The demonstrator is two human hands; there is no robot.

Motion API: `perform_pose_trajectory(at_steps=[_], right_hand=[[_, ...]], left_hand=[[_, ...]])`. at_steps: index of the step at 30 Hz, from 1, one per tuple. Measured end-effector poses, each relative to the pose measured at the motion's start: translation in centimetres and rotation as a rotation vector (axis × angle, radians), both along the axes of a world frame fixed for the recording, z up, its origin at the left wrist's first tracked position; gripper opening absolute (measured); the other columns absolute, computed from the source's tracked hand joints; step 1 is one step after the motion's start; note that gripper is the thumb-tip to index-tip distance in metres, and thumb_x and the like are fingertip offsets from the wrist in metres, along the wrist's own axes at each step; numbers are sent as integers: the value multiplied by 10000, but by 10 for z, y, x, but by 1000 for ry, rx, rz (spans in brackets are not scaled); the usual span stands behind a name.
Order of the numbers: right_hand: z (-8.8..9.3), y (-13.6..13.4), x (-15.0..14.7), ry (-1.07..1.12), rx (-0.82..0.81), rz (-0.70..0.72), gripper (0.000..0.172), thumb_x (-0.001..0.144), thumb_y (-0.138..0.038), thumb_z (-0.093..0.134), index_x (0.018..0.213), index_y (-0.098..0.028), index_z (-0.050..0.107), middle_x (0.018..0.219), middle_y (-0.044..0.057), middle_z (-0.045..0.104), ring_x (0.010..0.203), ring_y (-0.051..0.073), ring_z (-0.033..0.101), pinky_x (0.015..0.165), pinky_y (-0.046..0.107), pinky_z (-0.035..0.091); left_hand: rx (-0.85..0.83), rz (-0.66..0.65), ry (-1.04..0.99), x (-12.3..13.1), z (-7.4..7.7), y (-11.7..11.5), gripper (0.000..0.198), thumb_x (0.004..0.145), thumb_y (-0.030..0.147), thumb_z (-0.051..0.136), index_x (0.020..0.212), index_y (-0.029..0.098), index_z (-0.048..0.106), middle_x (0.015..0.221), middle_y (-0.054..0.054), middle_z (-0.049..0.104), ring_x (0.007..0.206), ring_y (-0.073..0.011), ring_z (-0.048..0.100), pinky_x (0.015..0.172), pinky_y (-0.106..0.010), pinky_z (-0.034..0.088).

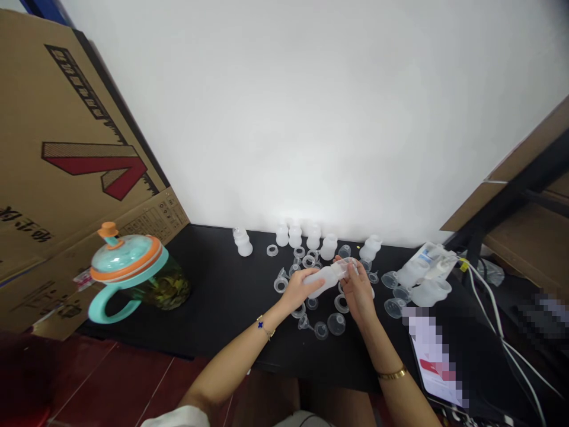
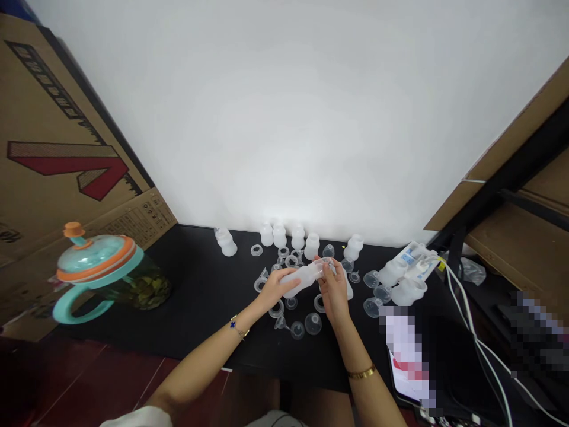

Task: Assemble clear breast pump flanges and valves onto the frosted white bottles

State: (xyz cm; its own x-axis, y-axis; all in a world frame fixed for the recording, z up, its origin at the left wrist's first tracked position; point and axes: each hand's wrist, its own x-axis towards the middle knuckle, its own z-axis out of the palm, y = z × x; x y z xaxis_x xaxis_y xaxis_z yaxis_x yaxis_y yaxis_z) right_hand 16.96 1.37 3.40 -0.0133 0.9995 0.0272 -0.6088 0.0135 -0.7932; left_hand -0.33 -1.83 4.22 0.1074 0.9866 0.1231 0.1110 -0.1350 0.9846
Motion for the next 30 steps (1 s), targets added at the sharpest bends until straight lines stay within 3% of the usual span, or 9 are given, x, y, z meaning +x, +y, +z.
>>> perform_pose_trajectory(at_steps=[30], right_hand=[[3,-3,-2,-26,-8,10,354,770,-418,800,1026,-281,596,1066,29,745,1048,222,698,866,337,580]], left_hand=[[-12,-19,-22,0,3,-2,441,821,475,679,1111,149,738,999,-72,749,885,-252,665,744,-295,501]])
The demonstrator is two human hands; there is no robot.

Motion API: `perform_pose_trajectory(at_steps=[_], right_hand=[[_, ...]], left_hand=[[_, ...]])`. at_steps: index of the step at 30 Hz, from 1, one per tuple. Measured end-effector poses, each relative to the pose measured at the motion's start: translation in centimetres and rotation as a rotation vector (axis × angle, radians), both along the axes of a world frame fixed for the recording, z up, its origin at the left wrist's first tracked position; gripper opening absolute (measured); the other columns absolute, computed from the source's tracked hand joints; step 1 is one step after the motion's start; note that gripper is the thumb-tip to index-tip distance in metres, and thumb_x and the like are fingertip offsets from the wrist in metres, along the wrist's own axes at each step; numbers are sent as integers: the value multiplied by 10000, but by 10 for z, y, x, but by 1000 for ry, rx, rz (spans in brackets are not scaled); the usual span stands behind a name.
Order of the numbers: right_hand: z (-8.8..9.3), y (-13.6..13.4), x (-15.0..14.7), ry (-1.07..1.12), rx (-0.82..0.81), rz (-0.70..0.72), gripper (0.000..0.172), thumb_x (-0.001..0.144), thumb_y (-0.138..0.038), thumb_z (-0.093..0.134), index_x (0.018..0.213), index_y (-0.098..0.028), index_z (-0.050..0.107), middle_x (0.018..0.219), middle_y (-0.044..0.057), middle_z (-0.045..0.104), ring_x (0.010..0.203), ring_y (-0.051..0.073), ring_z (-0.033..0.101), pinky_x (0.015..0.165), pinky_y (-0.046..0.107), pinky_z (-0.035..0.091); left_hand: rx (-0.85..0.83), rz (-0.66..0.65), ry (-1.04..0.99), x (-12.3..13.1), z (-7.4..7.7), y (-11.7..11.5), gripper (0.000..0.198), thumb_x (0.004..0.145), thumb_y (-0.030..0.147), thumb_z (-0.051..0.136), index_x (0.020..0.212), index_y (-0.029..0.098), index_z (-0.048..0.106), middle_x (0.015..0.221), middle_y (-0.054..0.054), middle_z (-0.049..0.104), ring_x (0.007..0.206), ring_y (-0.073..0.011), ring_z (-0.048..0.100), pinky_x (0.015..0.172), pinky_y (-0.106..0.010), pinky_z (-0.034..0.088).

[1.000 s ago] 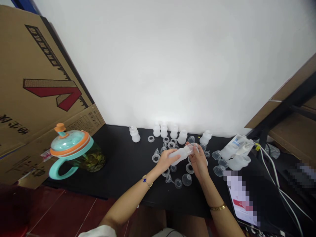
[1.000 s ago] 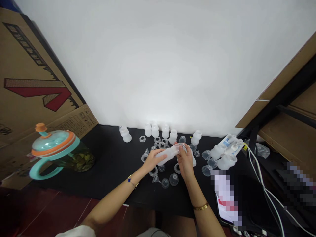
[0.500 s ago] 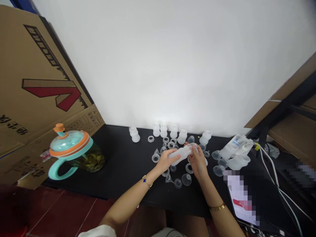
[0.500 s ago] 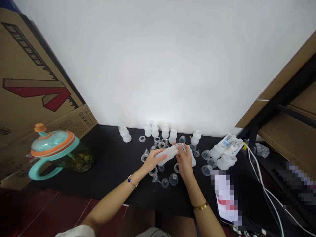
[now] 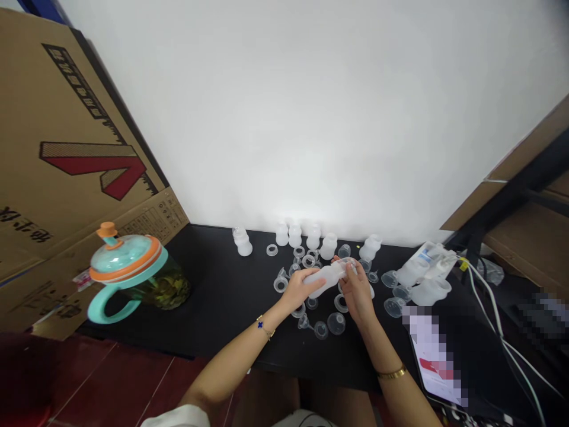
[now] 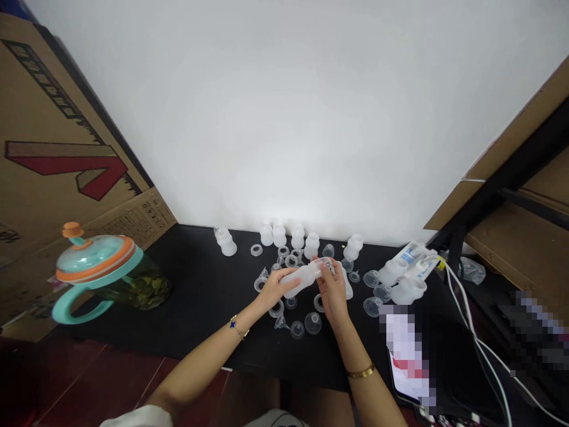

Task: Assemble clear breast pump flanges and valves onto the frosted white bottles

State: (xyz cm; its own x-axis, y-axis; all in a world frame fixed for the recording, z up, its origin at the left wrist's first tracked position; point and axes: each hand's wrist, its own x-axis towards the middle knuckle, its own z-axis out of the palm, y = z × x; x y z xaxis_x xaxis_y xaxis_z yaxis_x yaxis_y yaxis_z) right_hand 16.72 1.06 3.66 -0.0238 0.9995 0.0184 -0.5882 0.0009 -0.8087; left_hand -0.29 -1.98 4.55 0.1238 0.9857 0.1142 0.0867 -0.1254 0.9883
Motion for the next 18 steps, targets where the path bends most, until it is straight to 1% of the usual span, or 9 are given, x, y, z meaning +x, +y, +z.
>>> perform_pose_trajectory(at_steps=[10,18], right_hand=[[-1,2,0,5,2,12,376,772,-420,798,1046,-281,581,1048,21,750,1011,224,710,864,358,581],[0,2,0,-3,3,15,364,772,-429,797,1034,-281,592,1056,22,748,1031,225,704,856,345,581]], left_hand=[[32,11,30,-1,0,0,432,821,461,680,1105,143,749,1007,-76,754,876,-251,665,748,-300,502],[30,9,24,-1,2,0,443,812,486,683,1072,134,752,959,-77,752,848,-248,663,721,-293,498]])
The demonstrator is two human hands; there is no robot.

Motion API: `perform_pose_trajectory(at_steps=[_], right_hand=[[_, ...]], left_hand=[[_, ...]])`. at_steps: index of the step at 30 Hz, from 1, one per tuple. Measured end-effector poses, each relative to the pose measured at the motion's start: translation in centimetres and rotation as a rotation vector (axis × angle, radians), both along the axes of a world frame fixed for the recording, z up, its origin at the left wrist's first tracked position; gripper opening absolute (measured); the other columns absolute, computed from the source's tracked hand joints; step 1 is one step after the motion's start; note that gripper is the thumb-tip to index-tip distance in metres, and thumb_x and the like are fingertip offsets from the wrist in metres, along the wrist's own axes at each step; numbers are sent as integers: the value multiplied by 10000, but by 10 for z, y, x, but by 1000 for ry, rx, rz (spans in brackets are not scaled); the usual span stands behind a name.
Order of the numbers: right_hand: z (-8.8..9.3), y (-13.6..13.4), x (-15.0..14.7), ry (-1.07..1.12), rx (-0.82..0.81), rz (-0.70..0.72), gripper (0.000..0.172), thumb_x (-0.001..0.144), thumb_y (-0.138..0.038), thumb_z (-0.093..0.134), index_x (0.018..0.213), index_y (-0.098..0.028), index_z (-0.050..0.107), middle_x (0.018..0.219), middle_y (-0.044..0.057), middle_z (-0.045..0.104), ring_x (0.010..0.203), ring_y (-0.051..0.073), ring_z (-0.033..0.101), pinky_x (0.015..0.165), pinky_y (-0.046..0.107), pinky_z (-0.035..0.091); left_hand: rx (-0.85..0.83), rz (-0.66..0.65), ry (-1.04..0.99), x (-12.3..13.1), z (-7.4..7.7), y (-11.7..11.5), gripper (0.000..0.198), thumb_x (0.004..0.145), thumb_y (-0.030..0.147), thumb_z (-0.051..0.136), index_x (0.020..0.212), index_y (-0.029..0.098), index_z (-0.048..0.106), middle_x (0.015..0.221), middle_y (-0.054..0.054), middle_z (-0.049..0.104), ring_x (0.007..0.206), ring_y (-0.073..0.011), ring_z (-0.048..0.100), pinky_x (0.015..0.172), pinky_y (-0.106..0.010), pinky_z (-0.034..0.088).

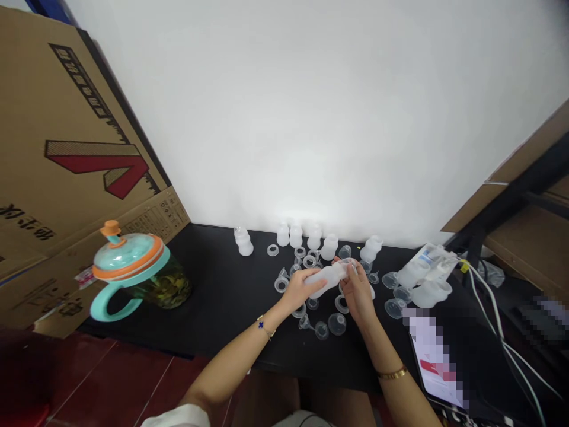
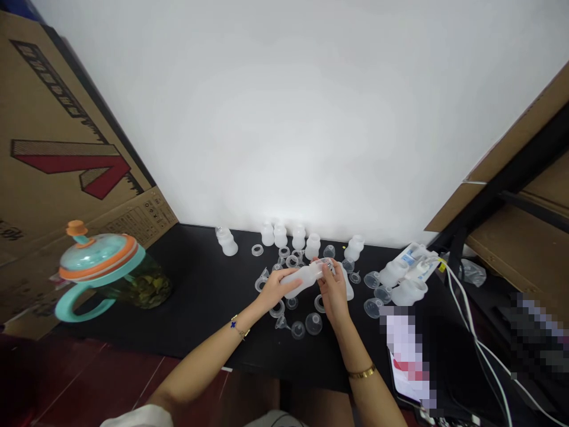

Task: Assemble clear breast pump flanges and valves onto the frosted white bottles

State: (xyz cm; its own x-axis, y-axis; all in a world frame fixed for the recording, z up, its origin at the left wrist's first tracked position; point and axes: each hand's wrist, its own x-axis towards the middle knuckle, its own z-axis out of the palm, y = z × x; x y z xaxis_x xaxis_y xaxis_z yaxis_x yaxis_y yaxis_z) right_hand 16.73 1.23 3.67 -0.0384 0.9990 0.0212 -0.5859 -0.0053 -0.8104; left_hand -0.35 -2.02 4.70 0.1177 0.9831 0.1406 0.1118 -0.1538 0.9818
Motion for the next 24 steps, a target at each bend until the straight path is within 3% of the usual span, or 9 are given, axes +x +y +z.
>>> perform_pose_trajectory(at_steps=[10,19,22,24], right_hand=[[1,0,0,-10,6,-7,391,748,-443,811,1036,-290,597,1065,24,748,1022,216,705,832,326,585],[-1,-3,0,-73,3,23,410,767,-461,792,1084,-286,599,1110,38,743,989,239,712,783,347,590],[-3,-3,0,-92,4,20,424,756,-469,798,1089,-292,605,1083,29,753,954,238,717,762,343,587],[-4,-3,-1,-112,2,19,439,748,-473,803,1100,-292,614,1062,23,758,926,237,718,731,333,587]], left_hand=[[-14,1,-37,1,-1,0,456,809,489,692,1110,148,729,1026,-85,740,897,-249,663,766,-308,513],[-14,-144,-37,-1,3,-7,793,773,463,760,1464,223,454,961,-66,713,845,-233,663,741,-312,513],[0,-185,-26,-1,7,-9,847,788,445,750,1518,235,375,1030,-82,718,891,-245,671,785,-333,527],[3,-239,-38,-2,9,-10,859,810,430,731,1544,247,325,1196,-113,687,1000,-265,667,847,-345,529]])
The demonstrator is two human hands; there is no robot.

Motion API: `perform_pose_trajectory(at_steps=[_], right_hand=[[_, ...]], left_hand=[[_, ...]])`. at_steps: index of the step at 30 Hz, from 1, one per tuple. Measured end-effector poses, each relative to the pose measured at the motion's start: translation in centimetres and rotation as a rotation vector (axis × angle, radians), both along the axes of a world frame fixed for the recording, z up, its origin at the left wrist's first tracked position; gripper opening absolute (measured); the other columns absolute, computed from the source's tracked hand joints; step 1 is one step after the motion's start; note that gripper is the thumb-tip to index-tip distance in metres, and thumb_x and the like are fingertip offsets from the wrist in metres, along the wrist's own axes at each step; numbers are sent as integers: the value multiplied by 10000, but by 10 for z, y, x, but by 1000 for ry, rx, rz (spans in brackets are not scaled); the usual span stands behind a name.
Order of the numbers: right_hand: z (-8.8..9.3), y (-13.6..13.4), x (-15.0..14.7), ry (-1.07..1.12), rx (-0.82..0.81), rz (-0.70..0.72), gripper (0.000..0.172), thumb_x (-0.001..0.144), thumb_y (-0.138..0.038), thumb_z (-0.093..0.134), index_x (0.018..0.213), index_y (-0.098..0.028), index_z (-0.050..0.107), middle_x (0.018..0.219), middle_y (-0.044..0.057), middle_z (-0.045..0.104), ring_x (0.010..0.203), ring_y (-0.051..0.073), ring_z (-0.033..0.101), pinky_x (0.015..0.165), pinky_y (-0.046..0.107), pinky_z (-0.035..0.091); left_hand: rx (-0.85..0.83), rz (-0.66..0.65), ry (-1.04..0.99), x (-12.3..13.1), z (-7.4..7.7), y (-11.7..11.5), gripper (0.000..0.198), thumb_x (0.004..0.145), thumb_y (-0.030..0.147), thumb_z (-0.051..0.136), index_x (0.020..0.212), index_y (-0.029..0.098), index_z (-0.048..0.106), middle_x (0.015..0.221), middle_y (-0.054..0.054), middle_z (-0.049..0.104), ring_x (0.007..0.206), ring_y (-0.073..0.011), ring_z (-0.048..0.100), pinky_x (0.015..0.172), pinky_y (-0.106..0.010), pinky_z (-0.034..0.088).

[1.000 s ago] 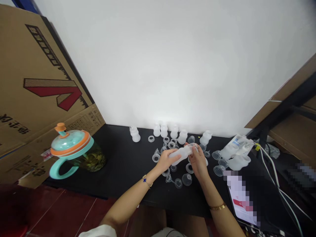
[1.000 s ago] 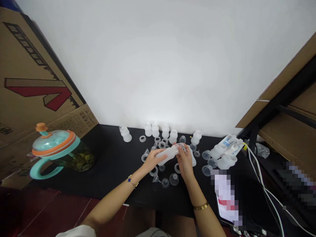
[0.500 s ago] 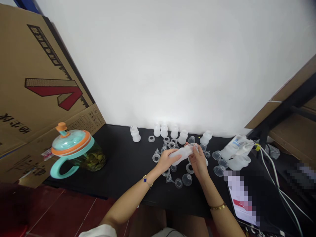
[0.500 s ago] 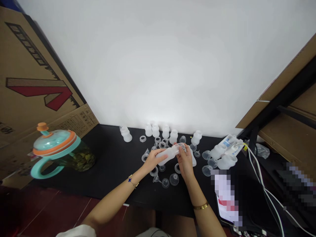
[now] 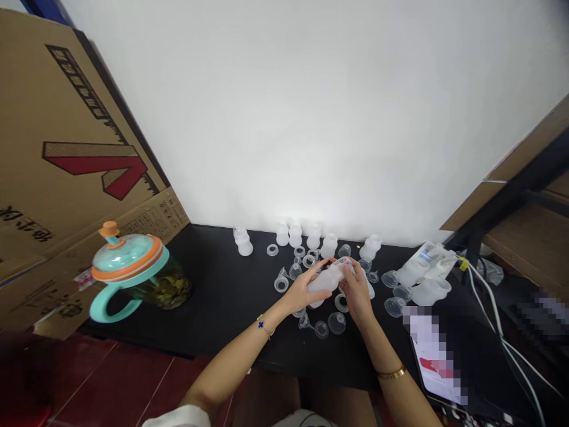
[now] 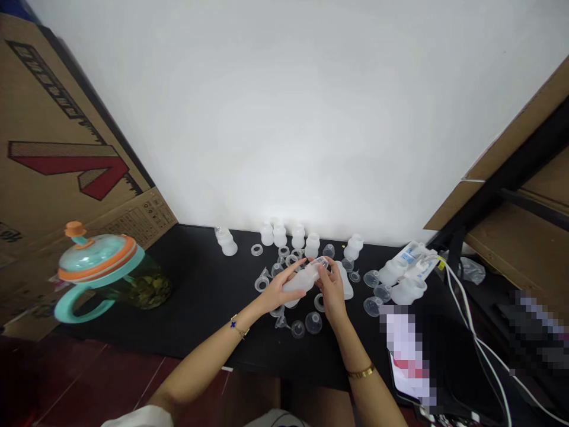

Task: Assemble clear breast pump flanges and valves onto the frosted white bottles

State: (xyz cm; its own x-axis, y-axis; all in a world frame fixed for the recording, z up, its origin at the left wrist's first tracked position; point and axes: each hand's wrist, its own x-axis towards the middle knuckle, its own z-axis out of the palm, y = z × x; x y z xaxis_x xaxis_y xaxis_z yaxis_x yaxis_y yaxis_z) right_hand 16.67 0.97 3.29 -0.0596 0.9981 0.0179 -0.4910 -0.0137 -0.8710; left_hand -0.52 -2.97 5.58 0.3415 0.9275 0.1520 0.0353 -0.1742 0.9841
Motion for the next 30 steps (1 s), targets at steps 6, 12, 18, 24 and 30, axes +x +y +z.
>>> perform_pose_trajectory(at_steps=[6,12,18,24,30], right_hand=[[-2,1,0,-114,10,2,480,757,-526,781,1150,-275,669,1087,33,752,905,232,709,655,282,571],[-1,-2,1,-124,66,33,497,802,-521,745,1236,-301,649,1169,42,732,989,249,698,711,312,585],[3,-9,-5,-80,133,78,839,774,-397,806,1500,-370,388,1188,36,727,1060,249,688,855,377,577],[-4,-12,-4,-338,323,217,892,857,-380,727,1572,-372,194,1474,72,527,1197,260,623,925,411,551],[-6,-13,-2,-622,528,288,1136,746,-469,822,1587,-383,62,1590,112,347,1298,335,536,872,429,578]], left_hand=[[78,-75,6,-1,-1,2,870,799,392,750,1546,281,318,1573,-97,383,1318,-314,509,1077,-411,429],[88,-72,-8,0,-4,2,884,783,342,769,1544,280,323,1591,-95,350,1379,-319,451,1109,-424,404],[138,23,-51,0,-8,4,804,814,305,735,1526,262,365,1574,-92,385,1407,-305,417,1166,-425,331],[135,153,-111,0,-17,8,808,808,350,742,1520,240,376,1551,-108,420,1390,-331,437,1152,-467,355],[94,234,-174,-1,-12,8,823,788,354,753,1514,240,382,1520,-106,465,1354,-341,479,1112,-458,408]])
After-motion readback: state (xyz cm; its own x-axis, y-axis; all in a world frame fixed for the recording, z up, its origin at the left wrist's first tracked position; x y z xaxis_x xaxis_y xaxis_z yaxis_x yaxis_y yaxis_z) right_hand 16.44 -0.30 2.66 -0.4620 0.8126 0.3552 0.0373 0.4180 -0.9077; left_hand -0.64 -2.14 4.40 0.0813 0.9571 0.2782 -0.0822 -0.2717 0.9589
